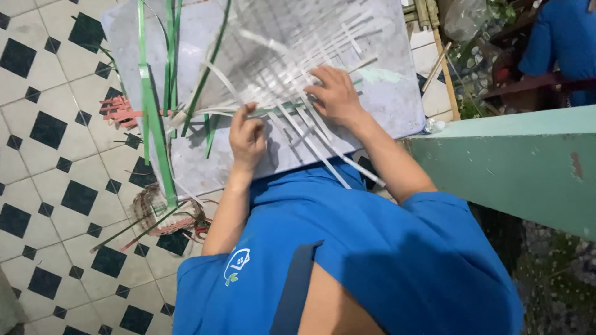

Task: The person is weaving white and green plastic strips together on a flat surface to create a woven mat or bag component.

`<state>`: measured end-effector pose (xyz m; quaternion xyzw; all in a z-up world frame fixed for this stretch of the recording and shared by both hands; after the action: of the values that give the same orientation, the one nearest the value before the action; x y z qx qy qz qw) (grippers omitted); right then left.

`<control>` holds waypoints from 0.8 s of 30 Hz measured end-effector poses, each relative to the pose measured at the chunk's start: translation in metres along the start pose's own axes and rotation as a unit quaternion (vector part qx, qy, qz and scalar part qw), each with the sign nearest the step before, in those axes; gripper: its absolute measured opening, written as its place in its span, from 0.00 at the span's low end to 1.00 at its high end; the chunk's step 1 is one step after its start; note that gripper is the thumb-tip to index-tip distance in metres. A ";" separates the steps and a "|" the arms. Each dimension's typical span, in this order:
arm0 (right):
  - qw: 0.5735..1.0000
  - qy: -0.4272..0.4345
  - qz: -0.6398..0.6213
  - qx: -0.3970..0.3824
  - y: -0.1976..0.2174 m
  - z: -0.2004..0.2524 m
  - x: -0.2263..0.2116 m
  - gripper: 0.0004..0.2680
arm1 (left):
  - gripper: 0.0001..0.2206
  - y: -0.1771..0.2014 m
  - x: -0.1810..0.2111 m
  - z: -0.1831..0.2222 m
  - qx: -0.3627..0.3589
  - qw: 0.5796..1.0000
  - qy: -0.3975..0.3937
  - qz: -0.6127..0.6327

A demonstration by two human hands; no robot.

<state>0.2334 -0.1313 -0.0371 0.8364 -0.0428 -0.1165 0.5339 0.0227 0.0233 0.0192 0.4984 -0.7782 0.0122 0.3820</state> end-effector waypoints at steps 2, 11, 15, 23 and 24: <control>0.999 0.011 -0.019 -0.041 -0.039 0.006 0.021 0.16 | 0.07 0.009 0.011 -0.007 0.048 0.996 0.031 0.069; 0.998 0.059 -0.026 0.006 0.015 -0.020 -0.017 0.03 | 0.07 0.020 0.025 0.015 0.263 0.905 0.259 0.212; 0.981 -0.017 -0.035 -0.190 0.034 -0.034 -0.047 0.06 | 0.17 -0.013 0.015 0.050 0.214 0.674 0.582 0.401; 0.991 0.036 0.023 -0.126 0.037 -0.011 -0.109 0.10 | 0.15 -0.022 -0.024 0.047 0.169 0.641 0.631 0.403; 0.972 0.038 -0.019 -0.229 0.040 -0.012 -0.114 0.19 | 0.12 -0.015 -0.015 0.031 0.143 0.678 0.628 0.353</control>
<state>0.1280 -0.1151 0.0211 0.6961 0.0216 -0.1012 0.7105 0.0193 0.0148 -0.0167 0.1103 -0.4621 0.5677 0.6723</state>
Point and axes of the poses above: each hand's wrist, its own z-axis away from the middle knuckle, its own y-axis out of the back of the hand, x = y × z, the point moved 5 cm from there along -z, towards the middle knuckle, and after that the axes turned 1 degree about z, right-handed, at the moved point
